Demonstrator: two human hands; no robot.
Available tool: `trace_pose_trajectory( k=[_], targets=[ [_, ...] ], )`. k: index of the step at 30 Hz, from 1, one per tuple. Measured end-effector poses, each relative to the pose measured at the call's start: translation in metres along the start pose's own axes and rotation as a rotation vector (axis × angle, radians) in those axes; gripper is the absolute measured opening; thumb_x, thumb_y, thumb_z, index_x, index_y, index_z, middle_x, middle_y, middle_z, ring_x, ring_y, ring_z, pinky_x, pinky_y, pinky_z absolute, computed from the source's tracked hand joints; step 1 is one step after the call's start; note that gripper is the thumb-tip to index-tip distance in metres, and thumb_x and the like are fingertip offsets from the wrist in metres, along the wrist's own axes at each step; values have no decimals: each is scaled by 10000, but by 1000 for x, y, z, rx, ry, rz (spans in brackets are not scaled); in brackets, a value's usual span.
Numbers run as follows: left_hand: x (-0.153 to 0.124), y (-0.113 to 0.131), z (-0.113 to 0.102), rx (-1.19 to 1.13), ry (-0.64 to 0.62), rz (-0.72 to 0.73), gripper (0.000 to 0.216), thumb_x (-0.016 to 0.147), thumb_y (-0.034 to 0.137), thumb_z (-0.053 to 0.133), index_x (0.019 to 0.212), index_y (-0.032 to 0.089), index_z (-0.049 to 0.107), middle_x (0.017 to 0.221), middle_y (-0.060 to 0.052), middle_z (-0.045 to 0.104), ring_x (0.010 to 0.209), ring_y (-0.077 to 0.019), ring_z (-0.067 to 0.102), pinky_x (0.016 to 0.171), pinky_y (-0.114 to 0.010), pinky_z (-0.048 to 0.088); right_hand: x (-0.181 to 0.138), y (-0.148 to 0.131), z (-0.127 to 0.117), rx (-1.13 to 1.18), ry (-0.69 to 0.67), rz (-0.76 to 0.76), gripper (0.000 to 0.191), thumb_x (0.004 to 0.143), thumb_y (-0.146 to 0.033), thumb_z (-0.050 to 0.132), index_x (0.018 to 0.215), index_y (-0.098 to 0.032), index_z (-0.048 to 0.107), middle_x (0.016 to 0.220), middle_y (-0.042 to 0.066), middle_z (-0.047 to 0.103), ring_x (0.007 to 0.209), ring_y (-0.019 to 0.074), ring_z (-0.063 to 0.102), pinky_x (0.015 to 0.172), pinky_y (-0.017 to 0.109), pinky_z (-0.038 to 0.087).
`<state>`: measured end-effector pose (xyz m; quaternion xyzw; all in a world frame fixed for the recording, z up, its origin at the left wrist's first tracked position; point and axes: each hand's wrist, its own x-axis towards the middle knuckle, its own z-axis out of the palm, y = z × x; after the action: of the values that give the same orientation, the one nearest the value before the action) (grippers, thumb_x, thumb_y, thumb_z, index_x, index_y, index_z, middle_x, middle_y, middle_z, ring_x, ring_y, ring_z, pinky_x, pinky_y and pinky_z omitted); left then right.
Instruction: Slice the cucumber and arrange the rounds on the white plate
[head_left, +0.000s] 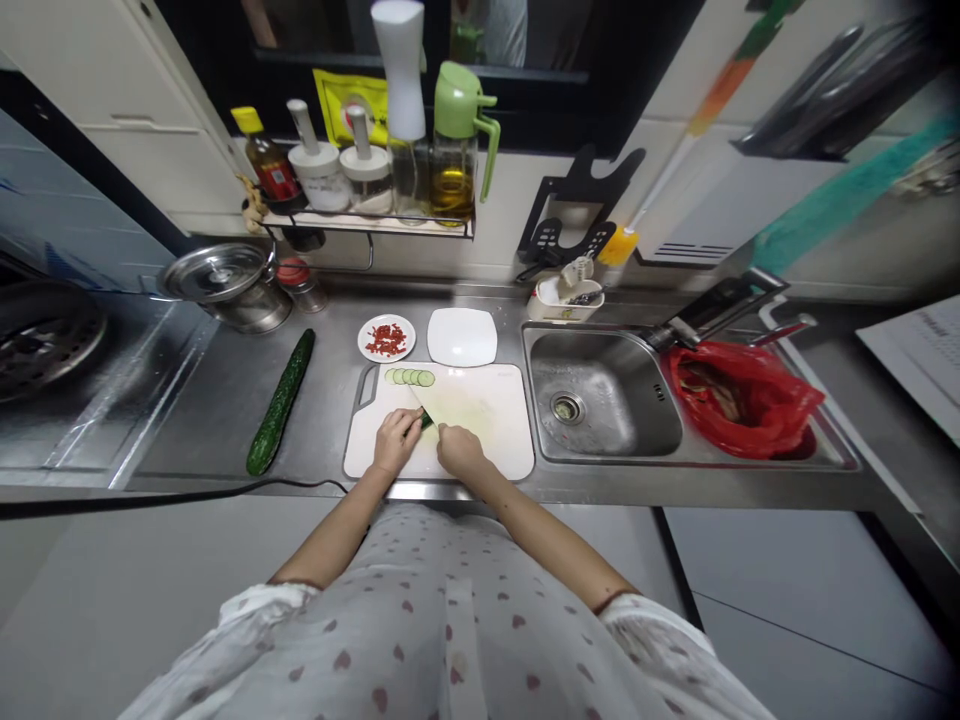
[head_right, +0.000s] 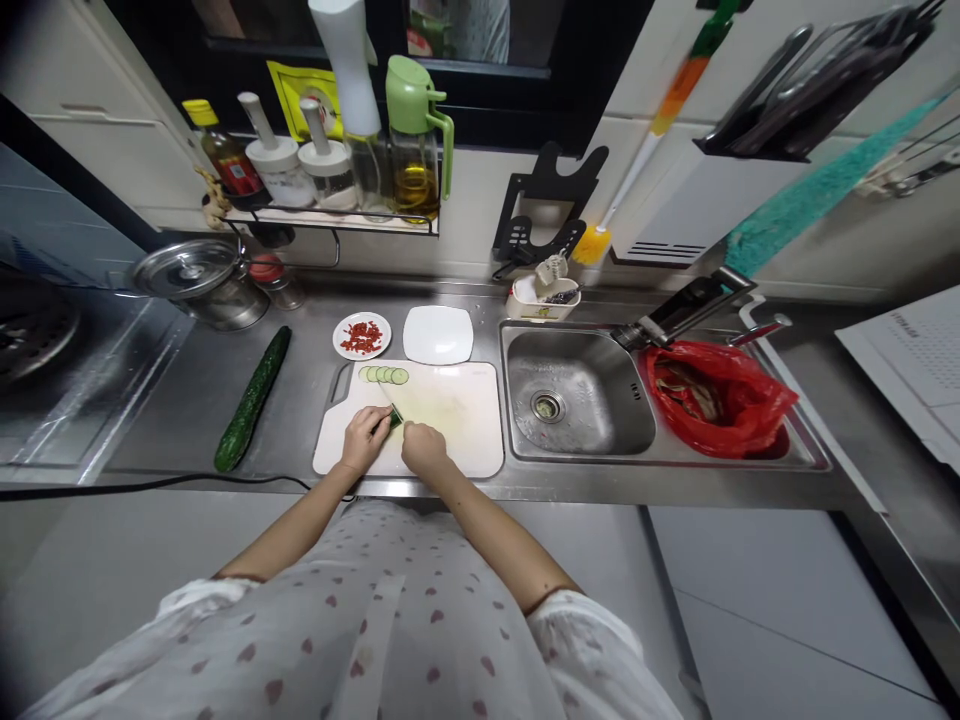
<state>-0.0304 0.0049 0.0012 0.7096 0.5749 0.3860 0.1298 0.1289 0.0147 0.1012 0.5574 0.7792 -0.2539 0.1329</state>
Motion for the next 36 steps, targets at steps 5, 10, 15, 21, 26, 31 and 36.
trace_pose_trajectory(
  k=[5,10,15,21,26,31,36],
  targets=[
    [0,1,-1,1,3,-8,236,927,303,471,1060,230,651,966,-54,655,924,-173,598,854,-325,494,-1,0,1,7,-7,4,273,889,-130,388,1115,-148,542,1007,121,673,966,207,635,763,283,453],
    [1,1,-2,-6,4,-14,239,928,307,467,1061,231,651,968,-54,656,928,-174,597,850,-323,491,-13,7,9,-6,-15,15,252,878,-124,388,1063,-143,558,988,134,672,919,217,645,741,290,458],
    [2,2,-1,-12,-3,-16,244,932,303,459,1065,223,647,977,-53,657,939,-172,595,858,-323,487,-11,8,9,-15,-8,1,261,880,-112,385,1078,-141,554,1000,132,670,961,213,637,769,285,454],
    [1,1,-1,0,-2,-13,249,935,305,453,1072,226,646,982,-56,650,940,-171,597,866,-319,485,6,1,3,-2,-8,-12,276,877,-108,381,1086,-147,557,1005,120,676,971,205,636,774,280,458],
    [2,2,-2,-2,2,-30,262,937,312,449,1083,222,648,956,-56,645,924,-169,593,855,-311,485,4,4,7,-6,9,-21,286,872,-98,370,1081,-148,558,995,118,677,965,208,637,768,287,463],
    [3,5,-4,-13,-7,-46,267,936,305,449,1092,219,648,948,-54,644,925,-168,589,855,-310,480,-10,12,13,-21,-14,5,272,876,-117,383,1086,-134,555,994,134,673,954,225,640,768,300,466],
    [3,4,-2,-22,-6,-38,265,935,307,451,1090,219,648,961,-57,647,930,-170,591,857,-314,481,-8,11,12,-20,-17,3,288,871,-103,388,1104,-134,555,1010,139,670,982,220,633,790,295,462]
  ],
)
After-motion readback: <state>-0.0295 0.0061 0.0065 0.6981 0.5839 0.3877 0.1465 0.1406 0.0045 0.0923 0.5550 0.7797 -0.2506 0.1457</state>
